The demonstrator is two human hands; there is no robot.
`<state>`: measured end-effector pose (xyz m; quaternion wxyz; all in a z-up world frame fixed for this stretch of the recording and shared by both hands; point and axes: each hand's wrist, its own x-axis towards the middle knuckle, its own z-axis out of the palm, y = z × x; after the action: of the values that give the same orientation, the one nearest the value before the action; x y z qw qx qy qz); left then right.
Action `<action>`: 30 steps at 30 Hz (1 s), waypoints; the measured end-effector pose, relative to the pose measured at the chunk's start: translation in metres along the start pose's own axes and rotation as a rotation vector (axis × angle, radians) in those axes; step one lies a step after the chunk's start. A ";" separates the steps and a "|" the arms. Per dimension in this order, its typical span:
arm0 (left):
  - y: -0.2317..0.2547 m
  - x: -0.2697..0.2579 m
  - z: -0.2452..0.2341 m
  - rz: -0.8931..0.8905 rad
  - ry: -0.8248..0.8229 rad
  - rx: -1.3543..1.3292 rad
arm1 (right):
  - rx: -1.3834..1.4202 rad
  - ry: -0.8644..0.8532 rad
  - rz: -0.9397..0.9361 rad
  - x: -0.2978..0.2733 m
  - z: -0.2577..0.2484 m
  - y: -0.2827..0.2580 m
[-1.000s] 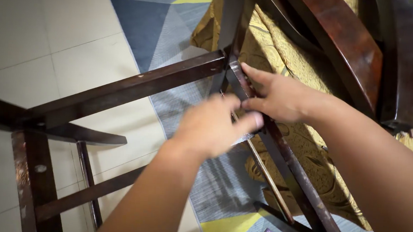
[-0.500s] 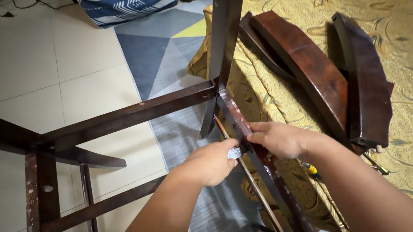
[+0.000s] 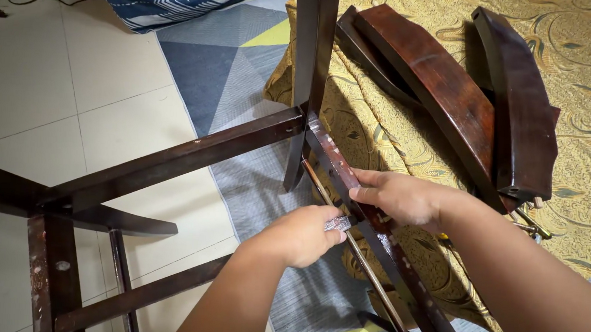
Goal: The person assembles a wooden chair by inserting dowels and screws into joints and tightening them with a screwdriver. They align the chair legs and crossbars, then secure the connections.
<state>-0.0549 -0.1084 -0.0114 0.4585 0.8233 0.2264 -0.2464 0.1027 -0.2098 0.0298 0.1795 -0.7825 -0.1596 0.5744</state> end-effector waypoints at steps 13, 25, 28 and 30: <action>-0.001 0.006 -0.015 0.041 0.048 -0.029 | -0.060 0.032 -0.042 0.002 0.002 0.003; 0.012 -0.014 -0.016 0.006 0.163 0.051 | -0.070 0.077 -0.108 -0.002 0.009 0.008; 0.019 -0.019 -0.019 0.013 0.187 0.126 | -0.201 0.106 -0.063 -0.012 0.011 0.004; 0.024 -0.024 -0.018 -0.001 0.241 0.192 | -0.216 0.093 -0.045 -0.019 0.014 -0.001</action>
<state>-0.0556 -0.1075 0.0268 0.3473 0.8868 0.2555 -0.1666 0.0838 -0.2166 0.0426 0.1144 -0.8193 -0.2294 0.5128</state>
